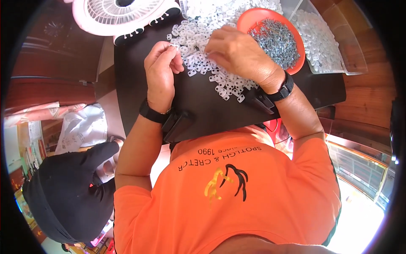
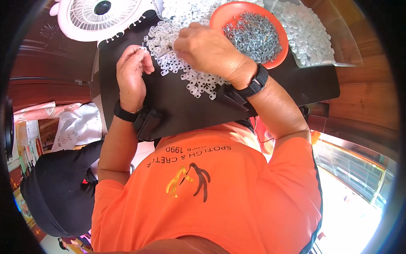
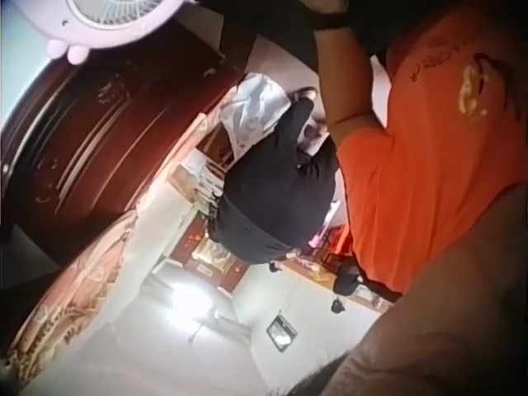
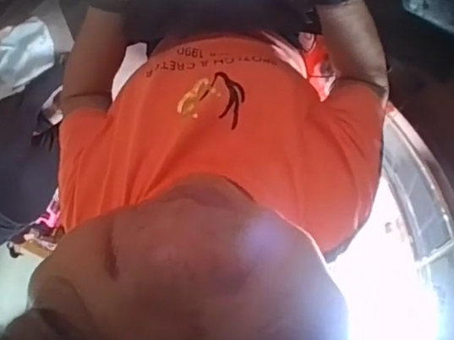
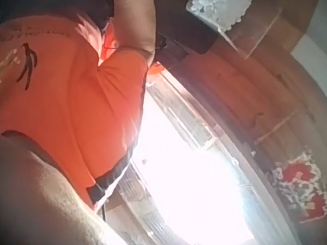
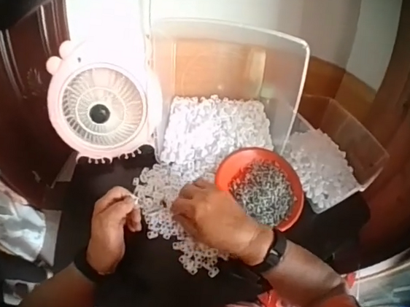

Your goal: Manually assembling small white plastic components with tiny metal rings at a workstation.

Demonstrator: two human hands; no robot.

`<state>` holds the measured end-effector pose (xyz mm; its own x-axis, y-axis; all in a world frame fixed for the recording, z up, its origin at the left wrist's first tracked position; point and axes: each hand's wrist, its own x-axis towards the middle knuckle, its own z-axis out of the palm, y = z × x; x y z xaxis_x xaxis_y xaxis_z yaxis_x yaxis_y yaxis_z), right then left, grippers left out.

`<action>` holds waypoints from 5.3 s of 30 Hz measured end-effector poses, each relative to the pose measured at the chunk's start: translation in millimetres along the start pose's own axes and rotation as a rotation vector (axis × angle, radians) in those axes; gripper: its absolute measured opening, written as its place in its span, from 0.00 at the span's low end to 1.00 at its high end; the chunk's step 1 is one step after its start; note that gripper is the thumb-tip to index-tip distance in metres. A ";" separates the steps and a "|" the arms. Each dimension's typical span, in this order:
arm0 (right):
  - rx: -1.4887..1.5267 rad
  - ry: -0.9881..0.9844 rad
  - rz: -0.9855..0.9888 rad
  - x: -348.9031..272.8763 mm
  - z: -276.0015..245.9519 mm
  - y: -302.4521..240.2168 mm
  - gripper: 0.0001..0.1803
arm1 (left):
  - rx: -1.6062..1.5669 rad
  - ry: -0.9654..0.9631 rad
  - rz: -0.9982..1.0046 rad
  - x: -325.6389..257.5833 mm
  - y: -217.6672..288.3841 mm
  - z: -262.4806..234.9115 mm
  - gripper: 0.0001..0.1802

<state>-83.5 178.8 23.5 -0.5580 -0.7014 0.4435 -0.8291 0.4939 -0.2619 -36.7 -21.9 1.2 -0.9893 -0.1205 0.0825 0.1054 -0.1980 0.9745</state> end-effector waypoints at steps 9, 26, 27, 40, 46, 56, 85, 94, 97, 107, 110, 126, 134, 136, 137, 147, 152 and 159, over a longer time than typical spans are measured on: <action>-0.151 0.059 0.031 1.1 10.5 14.5 0.10 | -0.052 0.007 -0.050 -0.1 -1.7 2.8 0.08; -0.002 0.110 0.055 3.6 3.4 12.9 0.06 | -0.021 -0.101 -0.070 -2.3 -3.6 5.4 0.08; -0.003 0.116 0.058 3.9 3.1 11.4 0.06 | -0.024 -0.132 -0.084 -2.8 -3.1 5.3 0.08; 1.245 0.051 0.409 4.1 17.4 1.2 0.10 | -0.236 -0.293 -0.129 -6.5 -0.5 11.9 0.11; 1.159 0.009 0.449 3.2 12.4 -0.1 0.07 | -0.223 -0.272 -0.112 -5.9 -2.6 11.1 0.10; 1.129 -0.031 0.372 4.0 13.8 1.1 0.10 | -0.197 -0.289 -0.118 -4.5 -4.4 9.5 0.10; 1.209 -0.016 0.418 2.7 8.5 7.7 0.14 | 0.179 -0.196 -0.024 -9.8 0.4 12.9 0.09; 1.148 -0.019 0.398 1.9 12.0 5.8 0.13 | 0.214 -0.206 -0.017 -12.9 2.3 16.6 0.09; 1.100 -0.021 0.352 2.3 10.1 3.5 0.13 | 0.137 -0.202 -0.038 -12.4 1.2 17.3 0.07; 0.996 -0.013 0.292 1.4 16.1 -0.5 0.11 | 0.194 -0.200 -0.043 -13.7 -2.6 15.6 0.09; 1.033 -0.024 0.325 1.3 17.9 -1.5 0.11 | 0.170 -0.181 -0.055 -13.9 -2.7 15.4 0.09; 0.582 0.066 0.173 1.4 13.9 -15.8 0.20 | -0.004 -0.171 -0.210 -10.9 -2.4 14.6 0.11; 0.517 0.088 0.161 2.0 11.7 -18.7 0.20 | 0.117 -0.149 -0.143 -11.6 -3.3 19.7 0.13; 0.390 0.184 0.091 1.5 17.0 -18.1 0.19 | 0.136 -0.130 -0.103 -12.7 -6.9 20.2 0.14; 0.390 0.183 0.092 1.2 15.5 -19.5 0.19 | 0.135 -0.131 -0.104 -13.1 -7.0 21.0 0.14; 0.365 0.110 0.069 0.3 9.0 -25.7 0.18 | 0.050 -0.133 -0.098 -14.2 -7.8 17.8 0.15; 0.365 0.102 0.082 -0.5 10.0 -24.9 0.17 | 0.006 -0.121 -0.058 -15.3 -7.8 20.7 0.16; 0.414 0.090 0.095 -1.7 6.4 -27.2 0.11 | 0.020 -0.175 -0.072 -20.8 -0.9 21.9 0.15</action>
<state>-60.2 163.3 24.4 -0.6420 -0.6065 0.4689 -0.7289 0.2933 -0.6186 -18.4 2.1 3.2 -0.9968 0.0649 0.0456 0.0332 -0.1801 0.9831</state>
